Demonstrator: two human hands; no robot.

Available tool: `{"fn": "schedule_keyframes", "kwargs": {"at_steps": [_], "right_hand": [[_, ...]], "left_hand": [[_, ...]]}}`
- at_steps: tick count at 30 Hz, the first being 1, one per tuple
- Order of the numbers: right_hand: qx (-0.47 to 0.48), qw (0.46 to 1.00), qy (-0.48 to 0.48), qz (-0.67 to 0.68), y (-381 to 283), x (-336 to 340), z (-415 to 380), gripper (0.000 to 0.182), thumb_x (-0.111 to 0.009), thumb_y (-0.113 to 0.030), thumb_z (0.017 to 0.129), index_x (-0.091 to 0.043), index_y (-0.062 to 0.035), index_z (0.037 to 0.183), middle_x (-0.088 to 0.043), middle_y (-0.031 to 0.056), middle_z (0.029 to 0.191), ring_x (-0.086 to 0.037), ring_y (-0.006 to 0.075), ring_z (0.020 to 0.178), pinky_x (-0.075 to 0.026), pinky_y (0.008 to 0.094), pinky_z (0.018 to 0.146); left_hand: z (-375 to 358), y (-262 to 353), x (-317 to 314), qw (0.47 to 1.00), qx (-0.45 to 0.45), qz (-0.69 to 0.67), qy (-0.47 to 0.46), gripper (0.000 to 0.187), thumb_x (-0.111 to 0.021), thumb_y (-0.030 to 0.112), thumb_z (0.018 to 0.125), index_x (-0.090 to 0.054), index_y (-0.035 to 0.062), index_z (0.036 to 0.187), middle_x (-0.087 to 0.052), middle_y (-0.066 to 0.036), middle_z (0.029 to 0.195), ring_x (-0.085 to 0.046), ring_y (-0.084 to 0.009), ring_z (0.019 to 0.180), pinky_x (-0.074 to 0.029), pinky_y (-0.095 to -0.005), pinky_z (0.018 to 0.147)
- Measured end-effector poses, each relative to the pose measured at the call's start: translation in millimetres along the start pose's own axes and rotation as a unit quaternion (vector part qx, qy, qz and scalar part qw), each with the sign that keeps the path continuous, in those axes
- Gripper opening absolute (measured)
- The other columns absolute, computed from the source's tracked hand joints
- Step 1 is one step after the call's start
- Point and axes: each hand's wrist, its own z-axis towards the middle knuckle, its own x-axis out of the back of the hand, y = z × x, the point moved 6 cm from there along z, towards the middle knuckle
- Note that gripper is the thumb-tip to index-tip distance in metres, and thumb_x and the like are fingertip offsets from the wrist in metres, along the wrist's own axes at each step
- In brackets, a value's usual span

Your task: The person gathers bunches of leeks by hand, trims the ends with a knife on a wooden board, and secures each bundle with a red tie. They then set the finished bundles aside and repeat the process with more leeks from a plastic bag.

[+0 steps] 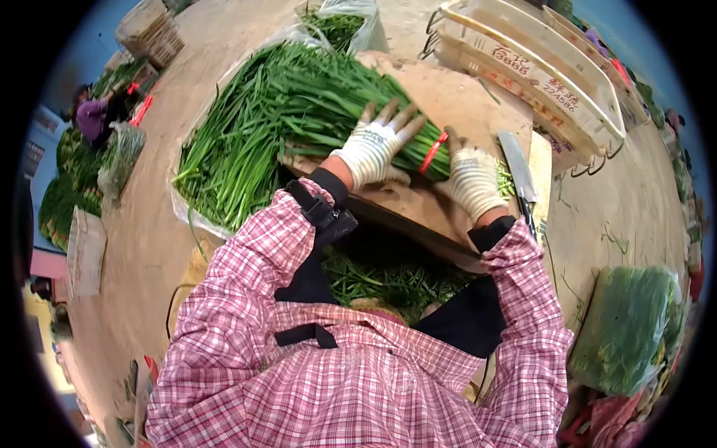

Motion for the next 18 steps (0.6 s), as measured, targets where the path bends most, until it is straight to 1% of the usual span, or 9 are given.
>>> {"fn": "schedule_keyframes", "kwargs": {"at_steps": [1, 4, 7, 8, 9, 10, 12, 16, 18], "right_hand": [[0.035, 0.997, 0.056, 0.026, 1.0, 5.7, 3.0, 0.101, -0.086, -0.035, 0.058, -0.037, -0.0052, 0.141, -0.064, 0.0228, 0.105, -0.064, 0.0393, 0.091, -0.052, 0.0456, 0.082], [0.040, 0.967, -0.026, 0.251, 19.6, 13.9, -1.6, 0.080, -0.084, -0.035, 0.064, -0.052, -0.0004, 0.128, -0.068, 0.0219, 0.095, -0.068, 0.0337, 0.087, -0.053, 0.0414, 0.079], [-0.051, 0.884, -0.188, 0.426, 21.0, 16.8, -32.0, 0.062, -0.076, -0.027, 0.075, -0.055, 0.0019, 0.126, -0.070, 0.0140, 0.100, -0.067, 0.0223, 0.089, -0.052, 0.0342, 0.078], [-0.047, 0.846, -0.200, 0.491, 20.5, 16.4, -49.1, 0.053, -0.071, -0.025, 0.083, -0.056, 0.0011, 0.126, -0.069, 0.0091, 0.101, -0.068, 0.0181, 0.086, -0.053, 0.0325, 0.076], [-0.087, 0.749, -0.230, 0.615, 17.6, 5.7, -68.8, 0.053, -0.071, -0.027, 0.085, -0.055, 0.0016, 0.127, -0.069, 0.0099, 0.102, -0.068, 0.0185, 0.086, -0.055, 0.0313, 0.077], [-0.124, 0.632, -0.252, 0.723, 12.0, -4.0, -90.0, 0.054, -0.070, -0.029, 0.086, -0.054, 0.0021, 0.128, -0.069, 0.0108, 0.104, -0.069, 0.0188, 0.087, -0.056, 0.0302, 0.079], [-0.157, 0.510, -0.248, 0.809, -7.7, -5.4, -129.1, 0.051, -0.064, -0.030, 0.091, -0.052, 0.0008, 0.130, -0.066, 0.0110, 0.113, -0.067, 0.0199, 0.093, -0.055, 0.0315, 0.085], [-0.130, 0.395, -0.209, 0.885, -18.4, -55.2, -188.6, 0.070, -0.059, -0.049, 0.092, -0.041, -0.0042, 0.142, -0.052, 0.0108, 0.138, -0.052, 0.0219, 0.124, -0.040, 0.0377, 0.108], [-0.102, 0.468, -0.210, 0.852, -21.5, -50.7, -194.9, 0.075, -0.055, -0.055, 0.092, -0.039, -0.0018, 0.142, -0.051, 0.0093, 0.138, -0.051, 0.0218, 0.124, -0.039, 0.0372, 0.107]], "left_hand": [[-4.5, 3.0, 12.5, 0.997, 0.010, -0.018, 0.075, 0.096, -0.080, 0.047, 0.067, -0.036, 0.0102, 0.144, -0.037, -0.017, 0.148, -0.029, -0.0370, 0.141, -0.019, -0.0587, 0.113], [-53.3, -8.1, 50.5, 0.904, 0.086, -0.308, 0.284, 0.078, -0.077, 0.022, 0.079, -0.038, 0.0047, 0.143, -0.043, -0.017, 0.145, -0.038, -0.0271, 0.137, -0.027, -0.0416, 0.114], [-115.5, 4.1, 31.2, 0.622, 0.265, -0.624, 0.392, 0.054, -0.063, 0.000, 0.090, -0.038, -0.0012, 0.138, -0.052, -0.013, 0.129, -0.048, -0.0183, 0.122, -0.043, -0.0318, 0.102], [-126.4, 18.3, 14.5, 0.511, 0.288, -0.731, 0.348, 0.057, -0.066, 0.003, 0.088, -0.038, 0.0001, 0.138, -0.052, -0.013, 0.127, -0.048, -0.0178, 0.122, -0.045, -0.0306, 0.099], [-134.3, 28.1, -21.6, 0.514, 0.333, -0.756, 0.229, 0.056, -0.066, 0.007, 0.089, -0.039, 0.0024, 0.138, -0.052, -0.012, 0.128, -0.050, -0.0181, 0.119, -0.046, -0.0302, 0.096], [-140.9, 46.0, -55.9, 0.433, 0.331, -0.827, 0.138, 0.061, -0.069, 0.019, 0.090, -0.038, 0.0046, 0.140, -0.053, -0.013, 0.130, -0.053, -0.0209, 0.117, -0.045, -0.0309, 0.096], [-125.1, 89.1, -69.3, 0.233, 0.366, -0.901, -0.027, 0.069, -0.072, 0.033, 0.087, -0.039, 0.0065, 0.141, -0.056, -0.013, 0.131, -0.056, -0.0229, 0.116, -0.044, -0.0326, 0.098], [-80.3, 121.1, -71.3, 0.158, 0.178, -0.971, -0.018, 0.079, -0.070, 0.054, 0.079, -0.046, 0.0066, 0.137, -0.058, -0.008, 0.130, -0.053, -0.0231, 0.122, -0.040, -0.0420, 0.107], [-84.7, 125.7, -78.3, 0.257, 0.245, -0.934, -0.029, 0.076, -0.071, 0.053, 0.079, -0.047, 0.0065, 0.135, -0.060, -0.008, 0.127, -0.056, -0.0224, 0.117, -0.046, -0.0400, 0.102]]}}
